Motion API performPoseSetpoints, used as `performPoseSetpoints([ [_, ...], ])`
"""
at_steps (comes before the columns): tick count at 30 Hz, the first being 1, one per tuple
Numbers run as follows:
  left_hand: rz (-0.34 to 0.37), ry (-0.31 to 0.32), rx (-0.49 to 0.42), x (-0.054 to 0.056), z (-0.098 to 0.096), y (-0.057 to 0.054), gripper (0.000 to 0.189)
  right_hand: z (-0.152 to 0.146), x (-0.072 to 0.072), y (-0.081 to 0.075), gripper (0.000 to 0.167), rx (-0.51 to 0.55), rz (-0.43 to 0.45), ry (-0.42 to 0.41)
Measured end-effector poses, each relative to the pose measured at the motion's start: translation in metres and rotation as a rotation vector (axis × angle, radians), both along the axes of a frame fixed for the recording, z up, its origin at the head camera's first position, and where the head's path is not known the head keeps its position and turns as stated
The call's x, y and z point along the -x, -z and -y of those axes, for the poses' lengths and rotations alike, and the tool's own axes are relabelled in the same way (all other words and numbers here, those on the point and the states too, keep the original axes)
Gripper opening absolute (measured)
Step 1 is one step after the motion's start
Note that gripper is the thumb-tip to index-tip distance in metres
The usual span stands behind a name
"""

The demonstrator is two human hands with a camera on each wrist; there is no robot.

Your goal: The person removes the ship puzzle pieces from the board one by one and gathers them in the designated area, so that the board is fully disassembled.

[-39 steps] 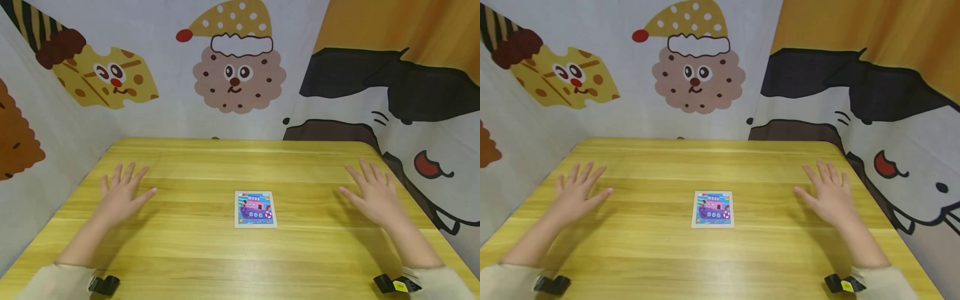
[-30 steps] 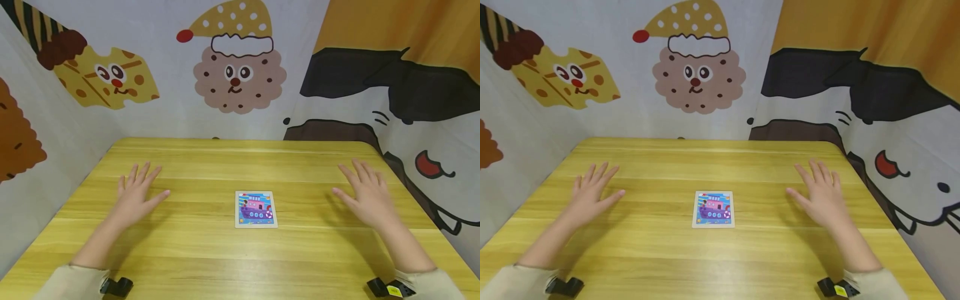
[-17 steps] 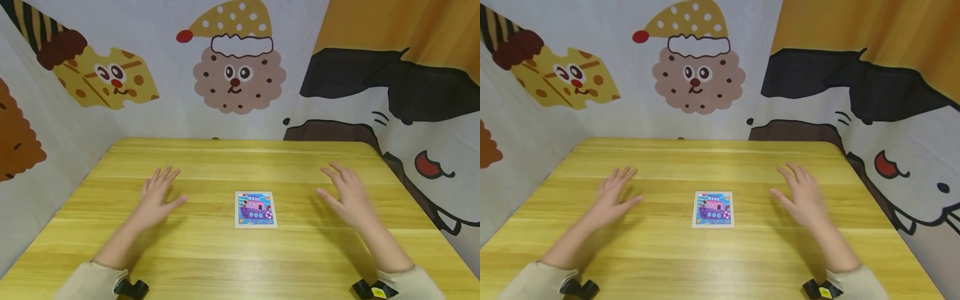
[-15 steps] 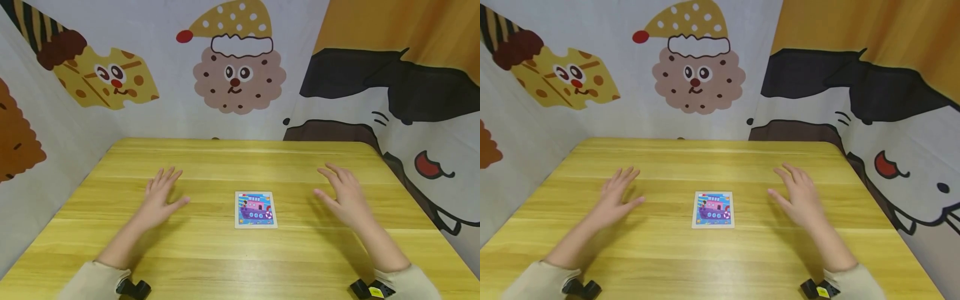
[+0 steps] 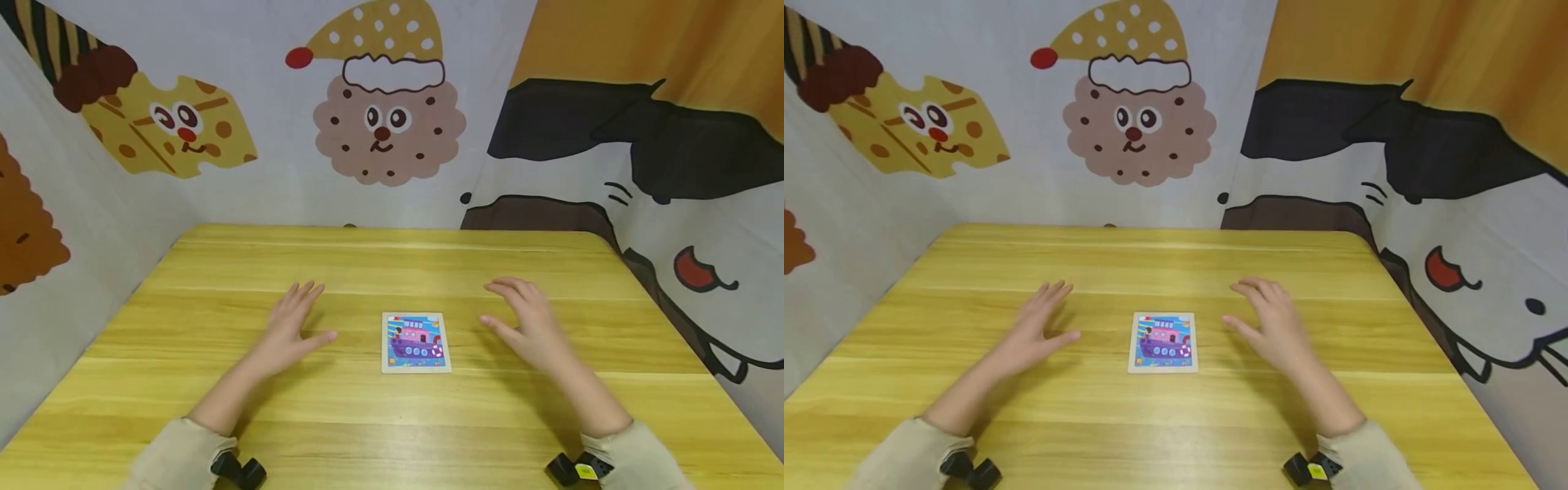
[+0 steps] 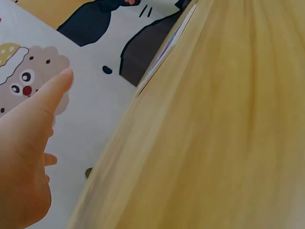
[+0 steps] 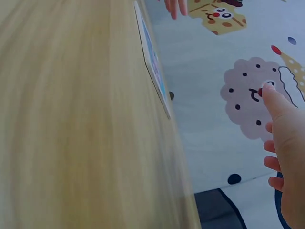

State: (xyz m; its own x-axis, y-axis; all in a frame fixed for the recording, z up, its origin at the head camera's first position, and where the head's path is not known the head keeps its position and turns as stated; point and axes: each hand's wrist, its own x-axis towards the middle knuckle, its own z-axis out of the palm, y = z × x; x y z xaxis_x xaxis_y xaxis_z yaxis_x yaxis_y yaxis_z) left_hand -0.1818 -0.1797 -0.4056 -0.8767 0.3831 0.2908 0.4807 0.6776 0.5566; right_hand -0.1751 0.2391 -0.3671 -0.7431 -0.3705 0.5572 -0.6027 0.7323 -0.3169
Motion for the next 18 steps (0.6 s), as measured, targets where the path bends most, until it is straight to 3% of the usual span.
performPoseSetpoints([
  [18,0.086,0.113,0.022,0.008,-0.045,0.014,0.101,0.046,0.014,0.019,0.053,0.156,0.224,-0.137],
])
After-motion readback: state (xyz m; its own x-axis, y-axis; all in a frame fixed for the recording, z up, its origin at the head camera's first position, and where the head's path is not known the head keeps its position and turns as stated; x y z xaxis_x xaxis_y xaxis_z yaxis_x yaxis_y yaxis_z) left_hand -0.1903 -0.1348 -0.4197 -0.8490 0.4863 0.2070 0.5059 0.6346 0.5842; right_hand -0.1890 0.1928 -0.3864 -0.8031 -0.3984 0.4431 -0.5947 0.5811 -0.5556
